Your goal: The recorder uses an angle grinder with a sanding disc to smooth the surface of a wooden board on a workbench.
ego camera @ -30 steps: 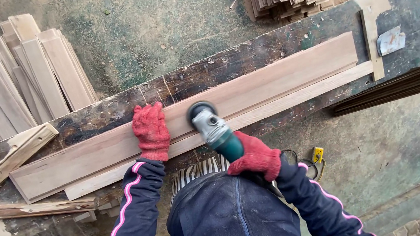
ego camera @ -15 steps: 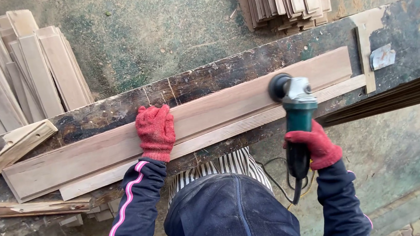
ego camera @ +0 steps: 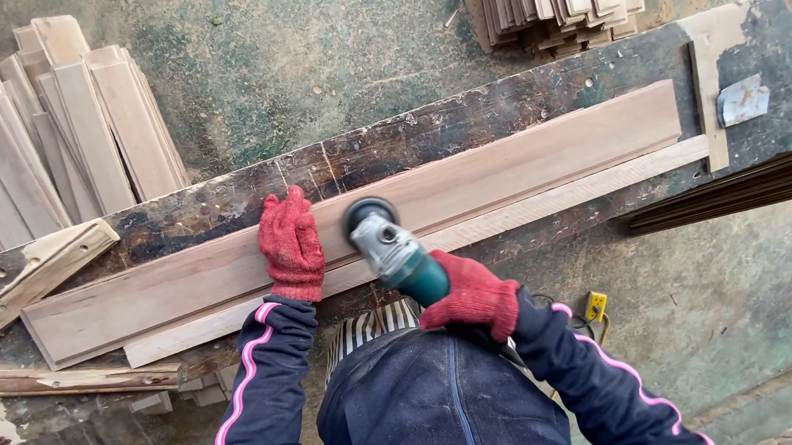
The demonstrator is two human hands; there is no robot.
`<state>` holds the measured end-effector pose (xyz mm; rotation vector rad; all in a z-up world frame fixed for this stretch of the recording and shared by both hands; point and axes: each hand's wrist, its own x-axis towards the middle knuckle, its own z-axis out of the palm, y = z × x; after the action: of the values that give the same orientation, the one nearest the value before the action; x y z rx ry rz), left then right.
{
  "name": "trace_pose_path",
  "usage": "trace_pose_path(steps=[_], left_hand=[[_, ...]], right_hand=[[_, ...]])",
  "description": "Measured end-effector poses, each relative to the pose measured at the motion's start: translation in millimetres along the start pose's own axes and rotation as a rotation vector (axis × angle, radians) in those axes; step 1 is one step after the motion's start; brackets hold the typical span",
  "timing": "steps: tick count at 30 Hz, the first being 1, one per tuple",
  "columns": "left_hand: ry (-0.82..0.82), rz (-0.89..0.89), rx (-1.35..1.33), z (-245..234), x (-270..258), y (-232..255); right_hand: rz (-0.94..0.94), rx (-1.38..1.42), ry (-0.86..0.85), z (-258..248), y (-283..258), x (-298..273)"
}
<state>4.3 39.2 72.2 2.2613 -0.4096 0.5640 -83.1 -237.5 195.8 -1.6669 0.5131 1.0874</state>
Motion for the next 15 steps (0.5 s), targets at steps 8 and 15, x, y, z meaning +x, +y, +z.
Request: trace_pose_path(steps=[8, 15], left_hand=[[0.010, -0.041, -0.002, 2.0, -7.5, -6.9], [0.009, -0.006, 0.015, 6.6, -11.6, -16.3]], right_hand=[[0.048, 0.233, 0.179, -40.6, -39.4, -25.5], [0.055, 0.667, 0.538, -120.6, 11.5, -36.7]])
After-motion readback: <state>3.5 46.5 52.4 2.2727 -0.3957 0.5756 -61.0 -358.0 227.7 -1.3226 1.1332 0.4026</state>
